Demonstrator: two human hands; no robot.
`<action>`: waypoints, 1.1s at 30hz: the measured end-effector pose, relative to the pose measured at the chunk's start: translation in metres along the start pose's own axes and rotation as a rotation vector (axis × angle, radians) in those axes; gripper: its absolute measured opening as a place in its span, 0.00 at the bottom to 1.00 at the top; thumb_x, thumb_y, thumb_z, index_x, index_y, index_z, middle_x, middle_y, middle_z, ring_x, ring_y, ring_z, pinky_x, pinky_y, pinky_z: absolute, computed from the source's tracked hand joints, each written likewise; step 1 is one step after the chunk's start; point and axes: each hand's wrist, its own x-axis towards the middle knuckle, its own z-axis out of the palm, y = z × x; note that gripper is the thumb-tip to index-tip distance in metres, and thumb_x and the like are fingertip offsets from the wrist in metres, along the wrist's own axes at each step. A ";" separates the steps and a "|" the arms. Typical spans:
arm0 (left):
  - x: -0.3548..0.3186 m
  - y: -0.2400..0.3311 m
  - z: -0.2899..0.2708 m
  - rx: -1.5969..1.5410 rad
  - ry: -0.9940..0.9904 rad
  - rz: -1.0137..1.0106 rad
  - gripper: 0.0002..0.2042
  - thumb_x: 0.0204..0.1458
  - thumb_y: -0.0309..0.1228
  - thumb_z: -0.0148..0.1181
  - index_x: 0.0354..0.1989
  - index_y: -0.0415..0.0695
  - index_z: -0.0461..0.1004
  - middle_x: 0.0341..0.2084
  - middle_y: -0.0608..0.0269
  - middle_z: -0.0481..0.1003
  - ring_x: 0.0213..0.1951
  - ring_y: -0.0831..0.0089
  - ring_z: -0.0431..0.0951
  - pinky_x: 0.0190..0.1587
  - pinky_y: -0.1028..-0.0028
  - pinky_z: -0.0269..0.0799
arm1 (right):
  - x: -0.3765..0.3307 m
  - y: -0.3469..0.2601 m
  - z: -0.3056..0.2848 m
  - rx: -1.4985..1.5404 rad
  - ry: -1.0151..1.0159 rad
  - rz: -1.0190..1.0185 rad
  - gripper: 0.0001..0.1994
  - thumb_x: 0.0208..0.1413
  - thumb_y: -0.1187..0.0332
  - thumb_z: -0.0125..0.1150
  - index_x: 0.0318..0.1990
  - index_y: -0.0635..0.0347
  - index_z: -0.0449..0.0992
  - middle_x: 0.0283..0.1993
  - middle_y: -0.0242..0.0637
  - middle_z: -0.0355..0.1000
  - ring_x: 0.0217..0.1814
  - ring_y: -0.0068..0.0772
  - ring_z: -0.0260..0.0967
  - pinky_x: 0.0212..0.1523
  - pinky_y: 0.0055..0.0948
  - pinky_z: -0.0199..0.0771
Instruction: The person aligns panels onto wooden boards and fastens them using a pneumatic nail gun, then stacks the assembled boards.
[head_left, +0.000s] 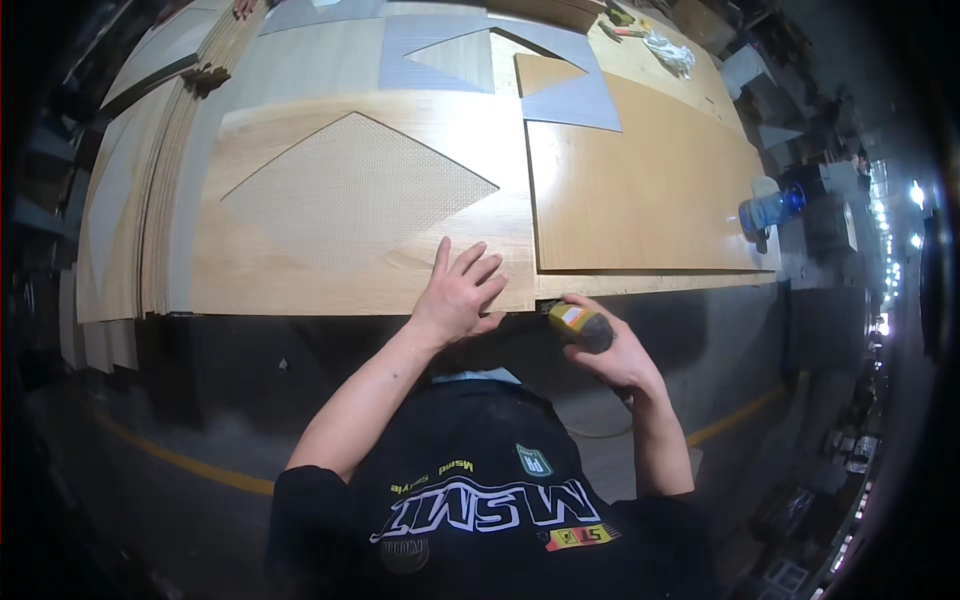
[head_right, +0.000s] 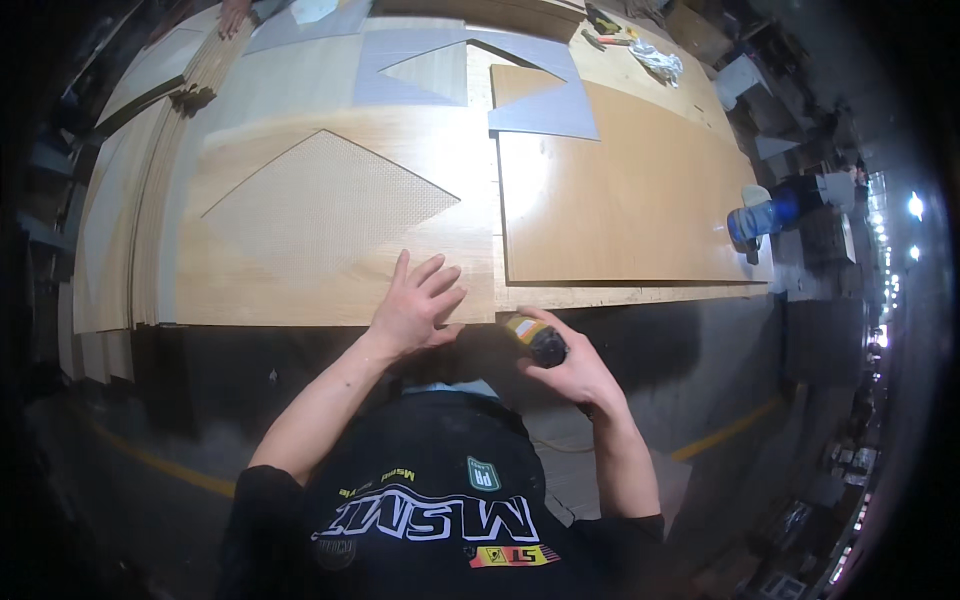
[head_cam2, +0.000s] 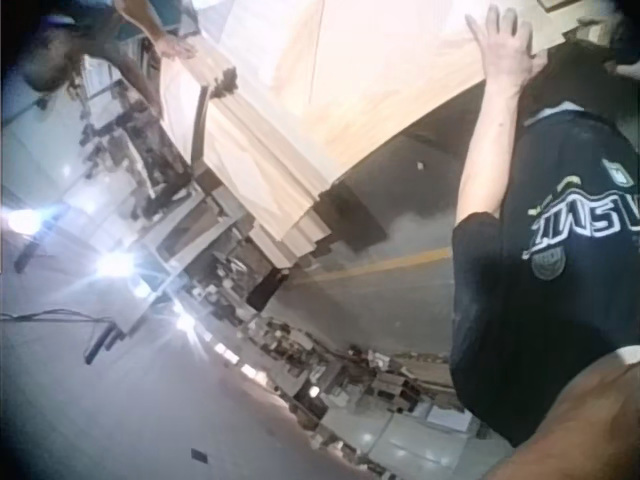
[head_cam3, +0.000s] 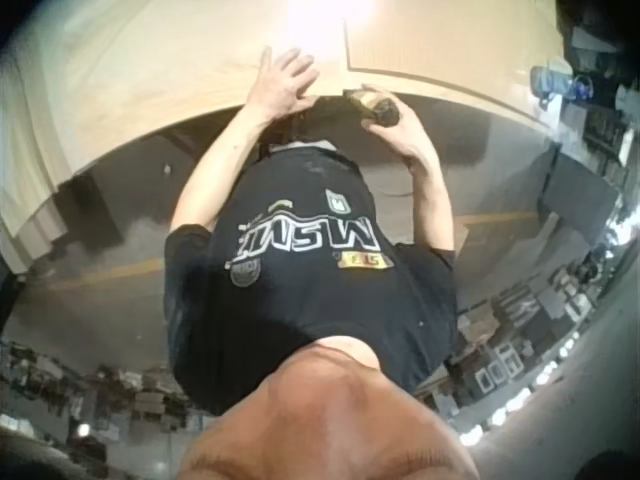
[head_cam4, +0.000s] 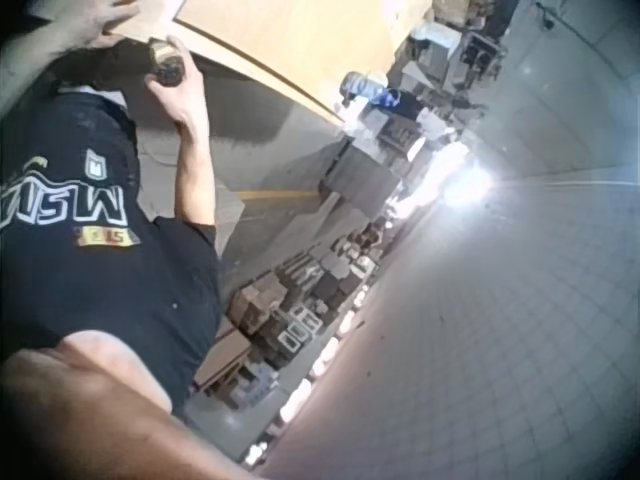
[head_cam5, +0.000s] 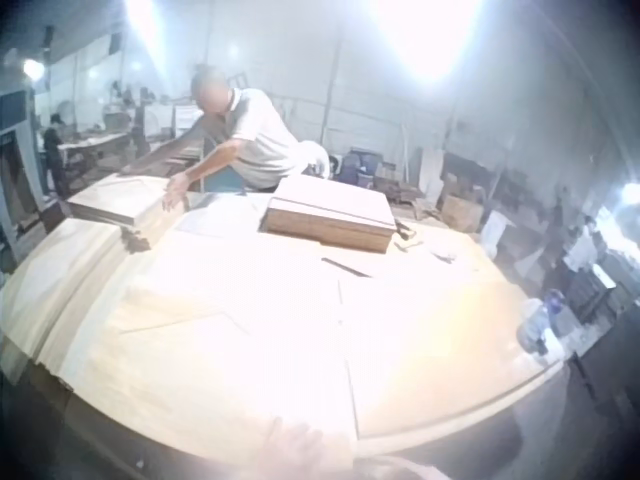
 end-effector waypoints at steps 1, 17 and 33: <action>-0.002 0.000 0.001 0.000 0.000 -0.002 0.27 0.43 0.44 0.74 0.53 0.50 0.78 0.60 0.60 0.72 0.68 0.55 0.64 0.70 0.32 0.50 | -0.003 -0.003 -0.001 -0.001 -0.002 0.000 0.36 0.47 0.73 0.71 0.68 0.52 0.68 0.58 0.43 0.77 0.60 0.31 0.73 0.64 0.31 0.69; 0.001 -0.001 0.000 0.004 0.026 -0.003 0.27 0.43 0.45 0.74 0.53 0.50 0.79 0.60 0.60 0.71 0.68 0.56 0.64 0.70 0.34 0.49 | 0.000 -0.025 0.003 0.044 -0.047 0.121 0.35 0.48 0.71 0.70 0.68 0.54 0.69 0.57 0.39 0.77 0.57 0.29 0.72 0.62 0.28 0.70; 0.000 0.000 0.001 -0.004 0.011 -0.022 0.27 0.43 0.45 0.74 0.53 0.50 0.79 0.60 0.61 0.71 0.69 0.57 0.63 0.71 0.34 0.49 | 0.004 -0.020 -0.002 -0.005 -0.086 0.104 0.36 0.48 0.69 0.70 0.69 0.51 0.68 0.58 0.42 0.76 0.60 0.33 0.72 0.63 0.30 0.69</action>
